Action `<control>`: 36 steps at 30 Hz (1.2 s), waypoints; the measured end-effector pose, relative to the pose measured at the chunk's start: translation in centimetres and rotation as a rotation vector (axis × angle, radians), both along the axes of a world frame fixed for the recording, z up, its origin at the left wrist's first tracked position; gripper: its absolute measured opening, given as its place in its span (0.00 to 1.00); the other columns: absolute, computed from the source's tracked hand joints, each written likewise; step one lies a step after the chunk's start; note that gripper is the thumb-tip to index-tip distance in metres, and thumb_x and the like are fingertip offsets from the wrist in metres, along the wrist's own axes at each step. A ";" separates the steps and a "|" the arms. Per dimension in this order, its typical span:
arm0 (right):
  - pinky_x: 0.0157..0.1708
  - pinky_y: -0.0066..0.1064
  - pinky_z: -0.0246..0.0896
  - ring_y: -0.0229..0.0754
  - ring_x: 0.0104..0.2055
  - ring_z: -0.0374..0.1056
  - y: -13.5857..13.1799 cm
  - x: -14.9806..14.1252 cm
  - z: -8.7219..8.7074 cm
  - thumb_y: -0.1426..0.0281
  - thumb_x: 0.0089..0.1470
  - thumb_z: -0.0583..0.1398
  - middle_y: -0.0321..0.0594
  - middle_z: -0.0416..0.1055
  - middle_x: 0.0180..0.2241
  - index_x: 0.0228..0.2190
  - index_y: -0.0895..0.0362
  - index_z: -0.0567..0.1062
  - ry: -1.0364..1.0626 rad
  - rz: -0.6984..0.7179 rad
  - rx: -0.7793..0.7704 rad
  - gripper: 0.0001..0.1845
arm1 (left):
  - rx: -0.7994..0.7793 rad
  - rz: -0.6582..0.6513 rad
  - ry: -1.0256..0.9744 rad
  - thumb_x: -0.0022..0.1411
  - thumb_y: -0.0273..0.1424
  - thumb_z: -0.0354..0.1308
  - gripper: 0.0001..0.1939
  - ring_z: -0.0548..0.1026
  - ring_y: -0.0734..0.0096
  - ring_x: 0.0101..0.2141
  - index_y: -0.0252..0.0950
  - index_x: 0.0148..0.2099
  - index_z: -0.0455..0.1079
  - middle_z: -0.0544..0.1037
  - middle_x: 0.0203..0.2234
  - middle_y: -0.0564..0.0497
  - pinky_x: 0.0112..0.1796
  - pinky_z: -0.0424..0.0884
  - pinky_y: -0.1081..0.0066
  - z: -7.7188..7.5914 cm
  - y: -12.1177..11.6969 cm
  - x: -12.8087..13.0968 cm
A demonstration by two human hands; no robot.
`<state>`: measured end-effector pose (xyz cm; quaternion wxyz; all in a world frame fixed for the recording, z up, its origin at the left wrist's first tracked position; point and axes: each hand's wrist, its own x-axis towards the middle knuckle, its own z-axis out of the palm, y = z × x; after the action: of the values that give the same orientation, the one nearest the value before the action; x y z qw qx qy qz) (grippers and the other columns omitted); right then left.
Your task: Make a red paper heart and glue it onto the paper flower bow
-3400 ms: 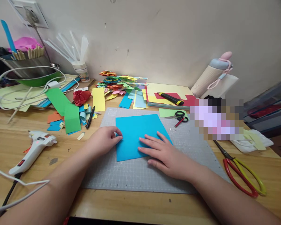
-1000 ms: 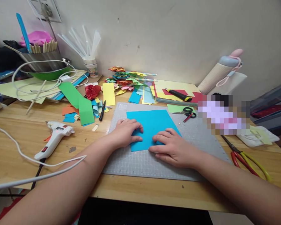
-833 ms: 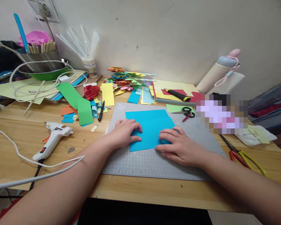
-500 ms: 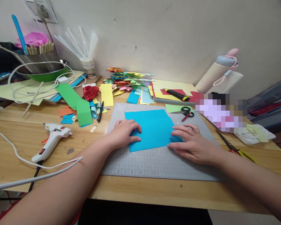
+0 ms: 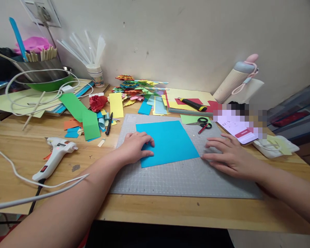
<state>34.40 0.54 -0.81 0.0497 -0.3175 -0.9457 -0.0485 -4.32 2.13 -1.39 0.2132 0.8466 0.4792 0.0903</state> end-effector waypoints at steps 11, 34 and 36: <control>0.48 0.46 0.62 0.48 0.48 0.67 -4.2 -8.3 -0.9 0.71 0.60 0.53 0.44 0.71 0.49 0.47 0.52 0.72 0.270 -0.132 -0.121 0.15 | 0.170 -0.182 0.045 0.65 0.33 0.53 0.09 0.67 0.62 0.46 0.44 0.48 0.67 0.72 0.44 0.52 0.49 0.54 0.58 1.6 -1.7 1.0; 0.38 0.41 0.60 0.46 0.39 0.65 -4.1 -9.5 -1.2 0.76 0.60 0.51 0.44 0.73 0.36 0.38 0.56 0.75 0.443 -0.132 -0.222 0.13 | 0.427 -0.272 0.372 0.68 0.31 0.46 0.14 0.61 0.52 0.54 0.47 0.52 0.66 0.68 0.49 0.48 0.58 0.47 0.47 2.3 -6.4 3.0; 0.38 0.41 0.60 0.46 0.39 0.65 -4.1 -9.5 -1.2 0.76 0.59 0.51 0.44 0.73 0.36 0.38 0.56 0.75 0.449 -0.133 -0.224 0.13 | 0.430 -0.271 0.376 0.68 0.32 0.46 0.13 0.61 0.53 0.54 0.47 0.51 0.67 0.68 0.48 0.48 0.58 0.47 0.48 2.4 -6.7 2.6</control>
<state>24.91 -3.60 -1.99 0.2194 -0.3851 -0.8876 0.1251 -1.77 -4.61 0.99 -0.0530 0.9303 0.3628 0.0024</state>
